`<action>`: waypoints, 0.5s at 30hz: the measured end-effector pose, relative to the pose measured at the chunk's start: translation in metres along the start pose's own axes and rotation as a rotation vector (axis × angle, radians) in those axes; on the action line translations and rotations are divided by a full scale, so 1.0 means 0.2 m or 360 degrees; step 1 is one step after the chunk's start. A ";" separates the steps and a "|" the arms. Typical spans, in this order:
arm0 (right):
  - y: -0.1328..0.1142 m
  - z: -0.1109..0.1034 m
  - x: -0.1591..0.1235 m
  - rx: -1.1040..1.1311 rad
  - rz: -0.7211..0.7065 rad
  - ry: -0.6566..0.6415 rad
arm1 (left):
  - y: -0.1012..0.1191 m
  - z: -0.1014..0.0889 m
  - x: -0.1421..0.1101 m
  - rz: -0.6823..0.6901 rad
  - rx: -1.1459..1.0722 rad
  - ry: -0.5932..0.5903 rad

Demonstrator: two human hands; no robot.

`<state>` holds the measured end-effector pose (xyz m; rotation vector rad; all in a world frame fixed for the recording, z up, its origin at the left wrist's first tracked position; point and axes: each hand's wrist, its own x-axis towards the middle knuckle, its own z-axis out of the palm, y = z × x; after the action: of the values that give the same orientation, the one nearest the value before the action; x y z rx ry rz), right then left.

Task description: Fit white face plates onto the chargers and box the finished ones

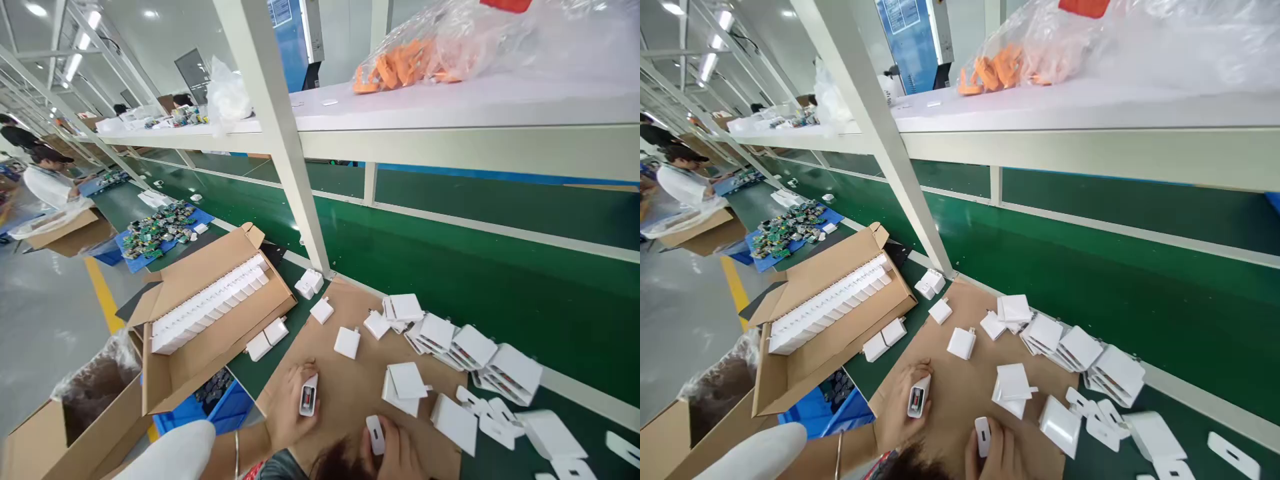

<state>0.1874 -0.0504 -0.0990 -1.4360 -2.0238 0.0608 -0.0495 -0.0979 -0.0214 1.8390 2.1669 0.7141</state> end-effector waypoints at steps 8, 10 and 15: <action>-0.09 -0.30 0.21 0.0549 0.0356 -0.0523 | 0.17 -0.14 0.12 -0.0382 -0.0173 -0.0152; -0.08 -0.47 0.22 0.0697 0.0356 -0.0667 | 0.29 -0.25 0.04 -0.0598 -0.0179 -0.0105; 0.02 -1.11 0.05 0.0842 0.0335 -0.0842 | 0.70 -0.67 -0.54 -0.1070 -0.0166 -0.0176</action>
<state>0.3052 -0.1121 0.0799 -1.3587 -2.0127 1.0804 0.0314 -0.2180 0.1471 0.9603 2.3937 0.5363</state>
